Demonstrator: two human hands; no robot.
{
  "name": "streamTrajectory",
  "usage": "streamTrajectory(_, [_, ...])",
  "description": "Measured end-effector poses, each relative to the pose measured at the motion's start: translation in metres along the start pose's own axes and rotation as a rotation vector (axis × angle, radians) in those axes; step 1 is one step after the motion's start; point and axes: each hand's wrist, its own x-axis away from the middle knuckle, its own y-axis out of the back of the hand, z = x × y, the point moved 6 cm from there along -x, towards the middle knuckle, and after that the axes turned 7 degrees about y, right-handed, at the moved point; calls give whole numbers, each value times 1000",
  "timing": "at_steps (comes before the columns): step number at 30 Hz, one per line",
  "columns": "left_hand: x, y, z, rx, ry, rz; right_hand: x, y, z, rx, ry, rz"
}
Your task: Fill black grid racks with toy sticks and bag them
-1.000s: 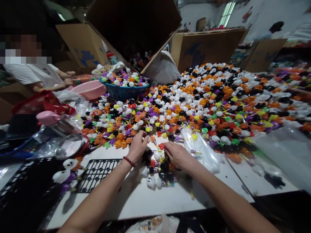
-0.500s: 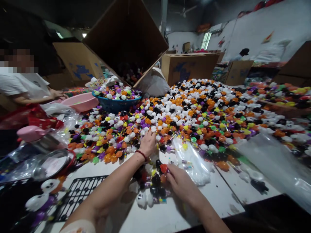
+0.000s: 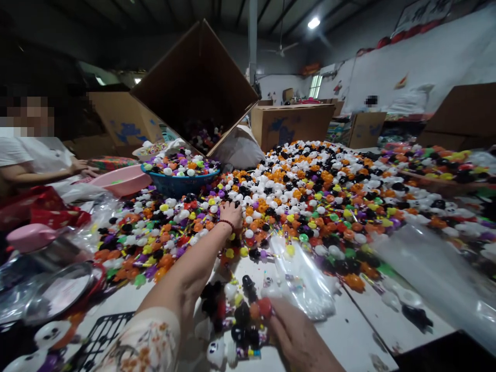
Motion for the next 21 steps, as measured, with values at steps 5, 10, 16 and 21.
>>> streamTrajectory(5, [1, -4, 11, -70, -34, 117, 3, 1, -4, -53, 3, -13])
streamTrajectory(10, [11, 5, 14, -117, -100, 238, 6, 9, -5, -53, -8, -26])
streamTrajectory(16, [0, 29, -30, -80, -149, 195, 6, 11, -2, 35, 49, -63])
streamTrajectory(21, [-33, 24, -102, 39, -316, 164, 14, 3, -12, 105, 47, -116])
